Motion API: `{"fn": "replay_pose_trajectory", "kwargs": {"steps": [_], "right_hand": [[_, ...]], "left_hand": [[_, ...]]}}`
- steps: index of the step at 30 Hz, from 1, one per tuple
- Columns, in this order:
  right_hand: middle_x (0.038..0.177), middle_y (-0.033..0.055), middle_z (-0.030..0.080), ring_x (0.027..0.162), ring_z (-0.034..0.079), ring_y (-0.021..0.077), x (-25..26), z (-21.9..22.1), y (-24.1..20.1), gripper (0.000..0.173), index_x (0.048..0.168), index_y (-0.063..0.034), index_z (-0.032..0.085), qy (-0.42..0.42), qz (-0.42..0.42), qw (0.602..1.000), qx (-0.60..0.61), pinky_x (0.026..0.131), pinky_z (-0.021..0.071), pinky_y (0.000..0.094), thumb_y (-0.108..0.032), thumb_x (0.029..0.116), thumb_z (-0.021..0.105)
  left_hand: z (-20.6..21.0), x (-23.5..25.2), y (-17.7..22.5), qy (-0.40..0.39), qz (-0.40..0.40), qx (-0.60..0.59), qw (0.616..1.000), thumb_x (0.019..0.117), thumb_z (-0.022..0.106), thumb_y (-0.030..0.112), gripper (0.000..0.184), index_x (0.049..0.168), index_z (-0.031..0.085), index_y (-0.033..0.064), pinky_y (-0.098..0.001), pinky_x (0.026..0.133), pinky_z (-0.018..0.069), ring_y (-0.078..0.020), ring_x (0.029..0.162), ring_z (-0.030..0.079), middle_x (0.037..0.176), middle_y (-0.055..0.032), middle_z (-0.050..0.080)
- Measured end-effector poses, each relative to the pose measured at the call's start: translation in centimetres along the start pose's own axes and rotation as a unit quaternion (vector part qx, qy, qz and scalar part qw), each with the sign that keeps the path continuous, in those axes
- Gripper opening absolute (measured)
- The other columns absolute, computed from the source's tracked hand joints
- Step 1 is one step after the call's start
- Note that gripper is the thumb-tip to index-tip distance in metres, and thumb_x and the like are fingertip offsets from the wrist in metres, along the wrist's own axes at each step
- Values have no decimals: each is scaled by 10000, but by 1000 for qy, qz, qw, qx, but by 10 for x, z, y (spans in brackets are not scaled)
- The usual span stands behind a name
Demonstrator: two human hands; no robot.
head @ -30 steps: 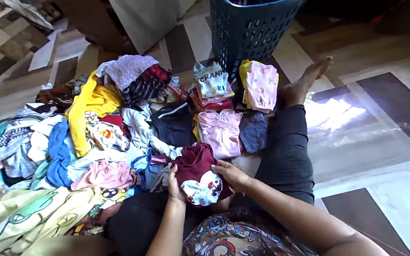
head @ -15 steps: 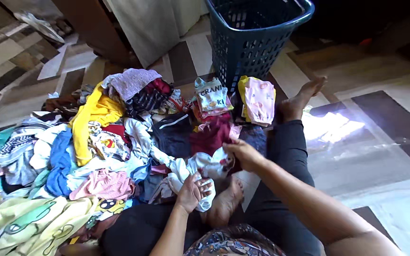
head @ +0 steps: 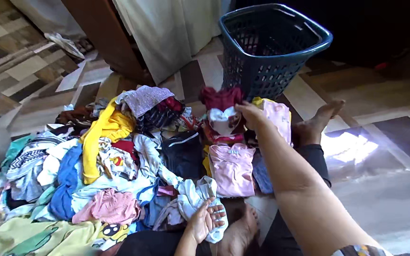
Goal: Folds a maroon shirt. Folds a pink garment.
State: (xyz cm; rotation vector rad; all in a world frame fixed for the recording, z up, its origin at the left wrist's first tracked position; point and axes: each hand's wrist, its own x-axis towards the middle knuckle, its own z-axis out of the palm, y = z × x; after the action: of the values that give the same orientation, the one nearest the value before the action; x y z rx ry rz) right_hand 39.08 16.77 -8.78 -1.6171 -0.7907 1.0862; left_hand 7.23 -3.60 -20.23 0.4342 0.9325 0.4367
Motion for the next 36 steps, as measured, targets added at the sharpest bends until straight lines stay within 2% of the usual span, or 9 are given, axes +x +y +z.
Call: {"fn": "replay_pose_trajectory", "kwargs": {"steps": [3,6,9,12,15,17,22,31,36], "right_hand": [[1440,287,507,1317,508,443,12,3,30,542,1503,-46,447,85,67,991,-84,1033,434,653,-278,1034,584],[1545,314,384,1440,358,487,-2,18,13,601,1542,-10,400,186,-54,959,-206,1108,315,700,-251,1013,554],[1623,247,329,1529,169,499,-24,55,-4,591,1540,-57,444,128,-222,903,-343,1117,203,766,-297,1015,573],[1688,142,241,1548,35,506,-10,81,10,653,1596,-231,390,23,-214,870,-443,1111,53,820,-515,1020,511],[1715,120,161,1538,37,534,19,62,39,690,1634,-262,291,2,-108,870,-482,1052,98,877,-589,1039,412],[1714,150,135,1513,89,577,28,47,50,681,1645,-215,253,28,-71,884,-460,1014,159,891,-517,1056,415],[1725,124,94,1497,130,595,20,56,53,660,1643,-227,257,28,-59,846,-529,959,277,864,-484,1064,443],[1725,144,68,1490,53,625,13,93,56,731,1633,-193,292,-43,-121,803,-583,970,234,880,-400,1003,598],[1725,156,24,1490,1,633,14,72,44,793,1647,-184,241,-74,-111,806,-576,994,136,907,-463,1005,613]], "left_hand": [[-3,2,-1,-14,-5,-8,1000,1131,213,306,444,1476,396,96,-436,840,594,-285,995,717,1182,-146,695],[-4,5,-3,-23,-10,-9,1000,1132,216,310,440,1475,391,97,-432,842,594,-281,998,717,1192,-142,690],[-3,7,-4,-22,-20,-9,1000,1129,210,280,434,1473,388,84,-428,834,592,-278,1002,713,1196,-139,687],[-2,7,-4,-24,-23,-15,999,1126,222,267,421,1465,396,87,-432,834,593,-282,1002,714,1187,-138,690],[-2,5,-5,-35,-8,1,999,1119,225,262,437,1484,375,74,-426,849,586,-269,1012,707,1200,-133,682],[-5,4,-5,-36,-7,3,999,1116,220,247,441,1491,364,64,-427,846,586,-271,1012,706,1206,-138,678],[1,8,-2,-17,-27,9,999,1123,240,217,408,1463,399,55,-417,827,585,-264,970,709,1166,-141,679],[14,-4,7,38,-14,49,998,1126,302,218,374,1418,449,39,-370,767,575,-213,905,698,1120,-116,680],[22,-39,56,115,114,110,981,1095,385,151,388,1433,460,-24,-379,874,544,-204,1042,655,1296,-158,616]]}}
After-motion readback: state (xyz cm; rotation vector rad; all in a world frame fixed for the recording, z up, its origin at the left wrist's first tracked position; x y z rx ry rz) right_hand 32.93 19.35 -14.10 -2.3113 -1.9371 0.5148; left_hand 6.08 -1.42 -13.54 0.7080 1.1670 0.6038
